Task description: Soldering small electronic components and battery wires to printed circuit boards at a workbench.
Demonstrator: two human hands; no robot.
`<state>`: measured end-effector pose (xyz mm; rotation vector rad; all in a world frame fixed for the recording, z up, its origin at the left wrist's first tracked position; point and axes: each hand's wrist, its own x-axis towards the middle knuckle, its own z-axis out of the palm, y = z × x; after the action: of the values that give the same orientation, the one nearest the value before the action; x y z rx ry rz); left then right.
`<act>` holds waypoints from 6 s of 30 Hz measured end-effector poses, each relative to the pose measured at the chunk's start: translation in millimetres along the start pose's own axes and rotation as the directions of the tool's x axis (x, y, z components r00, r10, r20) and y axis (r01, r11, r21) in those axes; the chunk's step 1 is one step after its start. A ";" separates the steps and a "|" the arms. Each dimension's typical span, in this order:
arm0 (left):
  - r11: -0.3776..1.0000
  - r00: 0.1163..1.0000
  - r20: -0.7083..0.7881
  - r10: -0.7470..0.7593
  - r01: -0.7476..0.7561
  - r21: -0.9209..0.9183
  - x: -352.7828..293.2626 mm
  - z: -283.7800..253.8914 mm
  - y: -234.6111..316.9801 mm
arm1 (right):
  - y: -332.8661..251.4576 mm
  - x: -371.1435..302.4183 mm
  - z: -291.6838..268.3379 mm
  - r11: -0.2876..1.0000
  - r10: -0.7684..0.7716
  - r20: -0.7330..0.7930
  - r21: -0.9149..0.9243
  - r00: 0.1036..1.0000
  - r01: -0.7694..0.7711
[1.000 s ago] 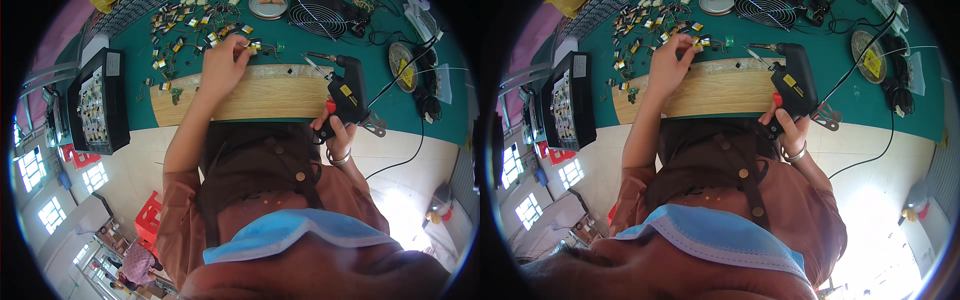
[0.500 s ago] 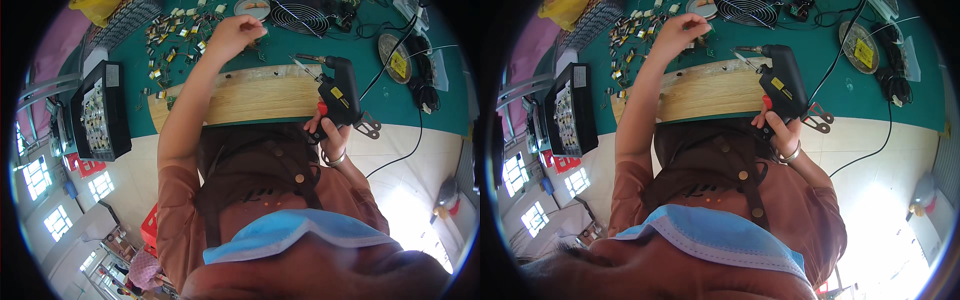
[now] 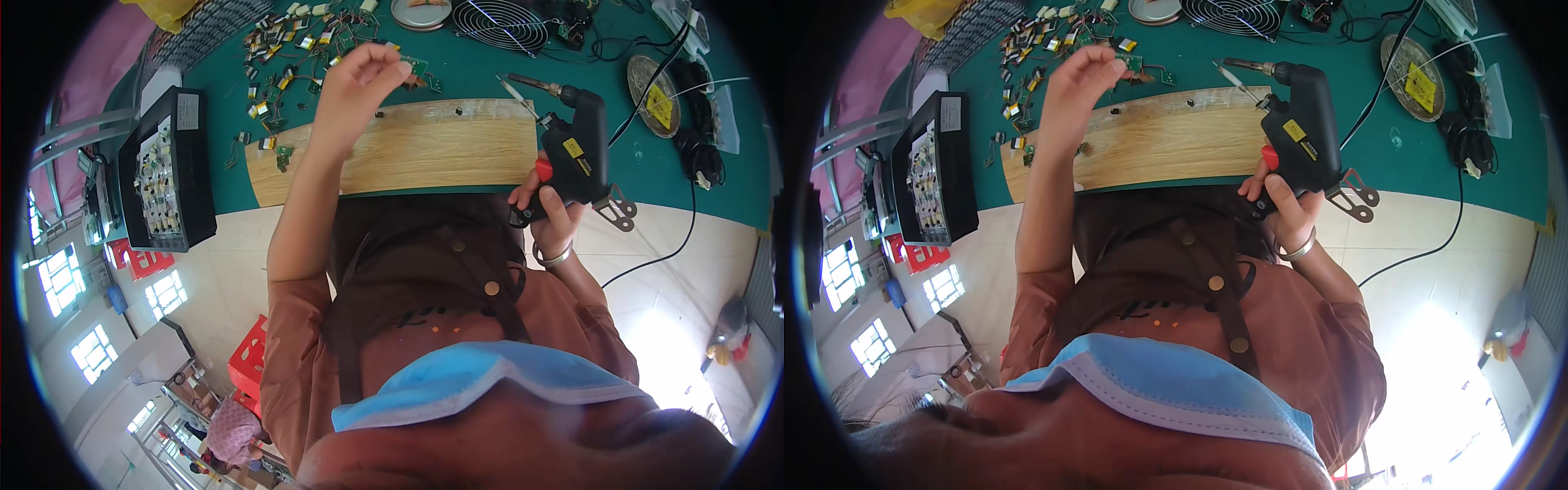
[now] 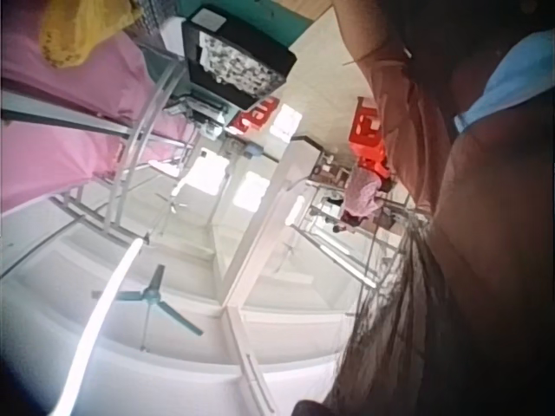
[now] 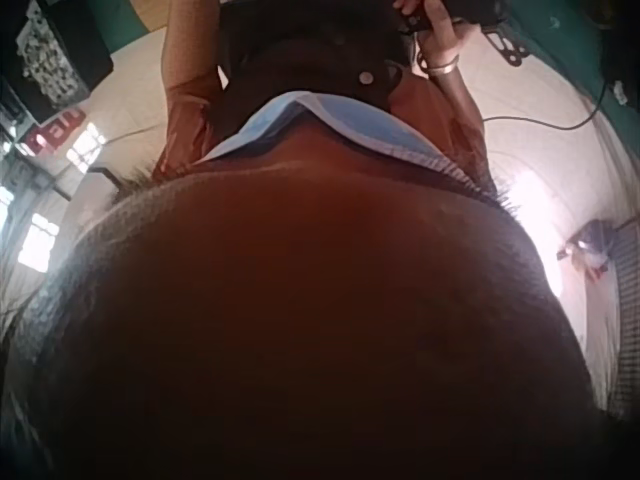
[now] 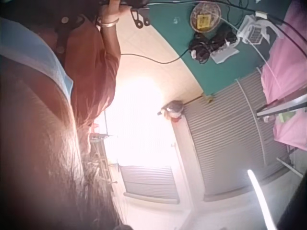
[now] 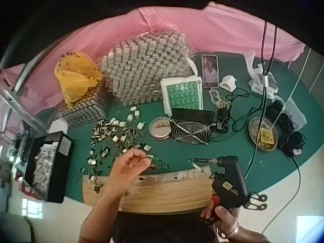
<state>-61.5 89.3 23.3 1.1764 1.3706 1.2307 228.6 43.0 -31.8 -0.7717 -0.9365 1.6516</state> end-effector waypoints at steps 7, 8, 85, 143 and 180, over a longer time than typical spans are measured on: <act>0.993 0.992 -0.063 -0.109 0.106 -0.050 -64.0 -2.9 -9.4 | 3.2 6.0 2.3 1.000 0.014 -0.021 -0.001 1.000 -0.014; 0.987 0.983 -0.119 -0.142 0.133 -0.086 -70.6 -0.8 -9.1 | 4.5 6.6 2.5 1.000 0.017 -0.022 -0.001 1.000 -0.017; 0.876 0.976 -0.120 0.182 -0.105 0.470 -53.2 49.4 -37.0 | 10.1 11.9 0.9 0.999 0.027 0.003 -0.017 1.000 -0.027; 0.597 0.907 -0.019 0.421 -0.261 0.759 -90.8 24.0 -62.6 | 31.7 -25.0 1.2 0.969 0.189 0.076 -0.177 0.979 -0.174; 0.506 0.892 0.155 0.425 -0.376 0.777 -57.1 1.3 -44.0 | 27.3 -25.0 -2.1 0.985 0.146 0.063 -0.100 0.987 -0.139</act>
<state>-56.5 30.9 -18.7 2.2181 1.8352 0.9330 224.0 15.0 -55.8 -0.8667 -1.0358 1.7788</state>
